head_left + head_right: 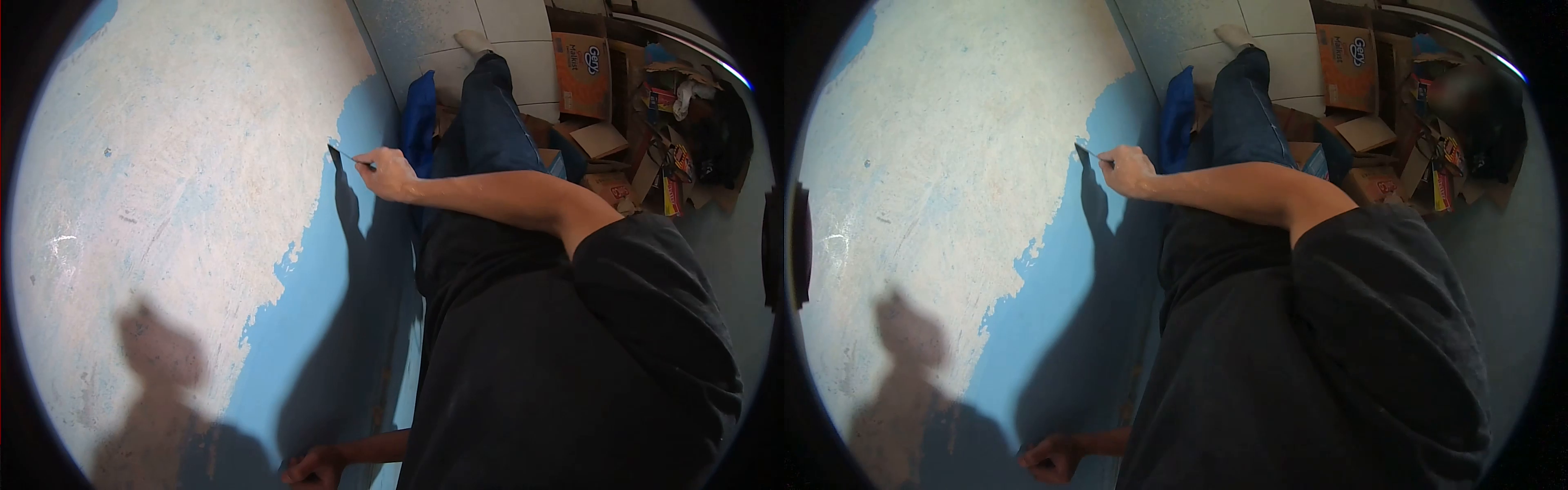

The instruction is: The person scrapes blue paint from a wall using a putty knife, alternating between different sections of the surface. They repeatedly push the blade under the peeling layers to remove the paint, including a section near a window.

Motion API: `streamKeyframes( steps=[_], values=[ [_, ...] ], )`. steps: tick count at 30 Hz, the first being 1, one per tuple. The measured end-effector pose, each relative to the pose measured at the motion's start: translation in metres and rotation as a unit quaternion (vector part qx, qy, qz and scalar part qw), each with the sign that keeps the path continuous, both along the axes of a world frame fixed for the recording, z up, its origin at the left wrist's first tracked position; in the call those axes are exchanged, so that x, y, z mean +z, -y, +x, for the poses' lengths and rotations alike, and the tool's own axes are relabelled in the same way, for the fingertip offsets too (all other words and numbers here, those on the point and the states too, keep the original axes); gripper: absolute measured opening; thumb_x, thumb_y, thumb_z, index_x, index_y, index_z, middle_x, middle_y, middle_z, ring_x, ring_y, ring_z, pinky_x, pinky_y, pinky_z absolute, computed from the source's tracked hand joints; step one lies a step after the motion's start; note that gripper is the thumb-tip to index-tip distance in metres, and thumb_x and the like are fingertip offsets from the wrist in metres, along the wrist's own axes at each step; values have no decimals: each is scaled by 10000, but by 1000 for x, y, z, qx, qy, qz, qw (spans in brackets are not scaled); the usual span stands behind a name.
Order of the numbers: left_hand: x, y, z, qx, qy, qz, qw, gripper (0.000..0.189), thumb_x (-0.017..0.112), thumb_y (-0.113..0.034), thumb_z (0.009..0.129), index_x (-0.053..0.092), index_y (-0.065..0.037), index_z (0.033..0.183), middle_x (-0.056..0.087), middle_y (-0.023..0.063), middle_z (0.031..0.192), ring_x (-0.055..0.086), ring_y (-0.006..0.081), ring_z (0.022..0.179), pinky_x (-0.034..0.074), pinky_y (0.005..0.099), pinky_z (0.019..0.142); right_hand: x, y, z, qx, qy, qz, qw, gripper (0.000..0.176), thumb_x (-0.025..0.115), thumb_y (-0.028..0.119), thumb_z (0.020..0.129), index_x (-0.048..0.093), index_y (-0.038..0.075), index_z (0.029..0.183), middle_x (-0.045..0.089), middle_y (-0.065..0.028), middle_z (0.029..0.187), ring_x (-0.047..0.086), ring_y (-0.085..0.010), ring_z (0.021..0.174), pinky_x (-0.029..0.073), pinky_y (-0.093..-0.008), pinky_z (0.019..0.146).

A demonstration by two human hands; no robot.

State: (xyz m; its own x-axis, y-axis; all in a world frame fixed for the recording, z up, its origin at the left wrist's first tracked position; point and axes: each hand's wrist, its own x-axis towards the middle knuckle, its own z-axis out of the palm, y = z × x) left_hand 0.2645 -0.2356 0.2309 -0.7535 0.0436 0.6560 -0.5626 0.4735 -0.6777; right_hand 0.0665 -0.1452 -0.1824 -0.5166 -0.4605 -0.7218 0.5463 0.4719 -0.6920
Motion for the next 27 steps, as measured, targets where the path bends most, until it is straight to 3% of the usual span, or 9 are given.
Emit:
streamKeyframes(
  steps=[4, 7, 10, 13, 19, 22, 23, 27],
  values=[
    [-1, -4, -3, -11, -9, -2, 1000, 502, 618, -299, 985, 521, -68, 550, 471, 30, 516, 415, 162, 448, 346, 331, 462, -7, 5, -13, -12, 40, 21, 999, 269, 590, 183, 917, 737, 120, 1134, 716, -220, 959, 691, -388, 937, 548, -433, 857],
    [-2, 7, 2, -17, -13, -2, 1000, 508, 615, -313, 987, 512, -70, 552, 461, 28, 517, 403, 161, 449, 338, 332, 463, 2, -8, -1, 9, 8, -22, 1000, 265, 591, 177, 913, 742, 125, 1124, 718, -216, 947, 695, -385, 922, 549, -433, 852],
    [-10, 6, -10, -19, -21, 2, 1000, 515, 611, -328, 989, 502, -72, 554, 451, 26, 518, 391, 159, 450, 330, 332, 465, -7, -5, 0, 11, -30, -24, 999, 262, 615, 178, 927, 727, 71, 1139, 718, -228, 914, 718, -345, 808, 556, -403, 746],
    [-11, -1, -17, -20, -31, -1, 999, 522, 607, -342, 990, 493, -75, 556, 441, 23, 519, 380, 158, 450, 323, 333, 467, -21, 2, -13, -7, 3, 4, 1000, 263, 597, 170, 912, 739, 96, 1120, 720, -217, 931, 700, -381, 889, 552, -432, 844],
    [-3, 1, -7, -19, -46, -4, 999, 538, 600, -372, 994, 475, -79, 561, 421, 19, 521, 356, 155, 452, 307, 335, 471, -11, -10, 8, 15, -114, -35, 993, 270, 621, 175, 932, 722, 42, 1144, 717, -225, 986, 711, -360, 862, 562, -416, 784],
    [0, 4, 0, -22, -52, -4, 998, 546, 596, -386, 996, 466, -81, 563, 411, 16, 522, 344, 154, 453, 300, 335, 473, -22, 2, -7, -16, -93, -13, 995, 265, 623, 175, 933, 725, 47, 1141, 712, -227, 978, 707, -351, 872, 557, -410, 792],
    [1, 5, 2, -23, -54, -5, 998, 548, 595, -391, 996, 462, -82, 564, 408, 16, 523, 340, 154, 453, 297, 336, 474, -21, 1, -10, 4, -35, -2, 999, 261, 628, 178, 932, 727, 43, 1131, 709, -224, 988, 705, -347, 882, 555, -406, 796],
    [-16, -6, -29, -25, -65, -8, 998, 556, 591, -406, 998, 453, -84, 566, 398, 13, 524, 328, 152, 454, 289, 336, 475, -16, -7, 6, 19, -104, -40, 994, 263, 617, 175, 932, 727, 55, 1139, 710, -227, 980, 705, -354, 868, 557, -409, 792]
  ],
)
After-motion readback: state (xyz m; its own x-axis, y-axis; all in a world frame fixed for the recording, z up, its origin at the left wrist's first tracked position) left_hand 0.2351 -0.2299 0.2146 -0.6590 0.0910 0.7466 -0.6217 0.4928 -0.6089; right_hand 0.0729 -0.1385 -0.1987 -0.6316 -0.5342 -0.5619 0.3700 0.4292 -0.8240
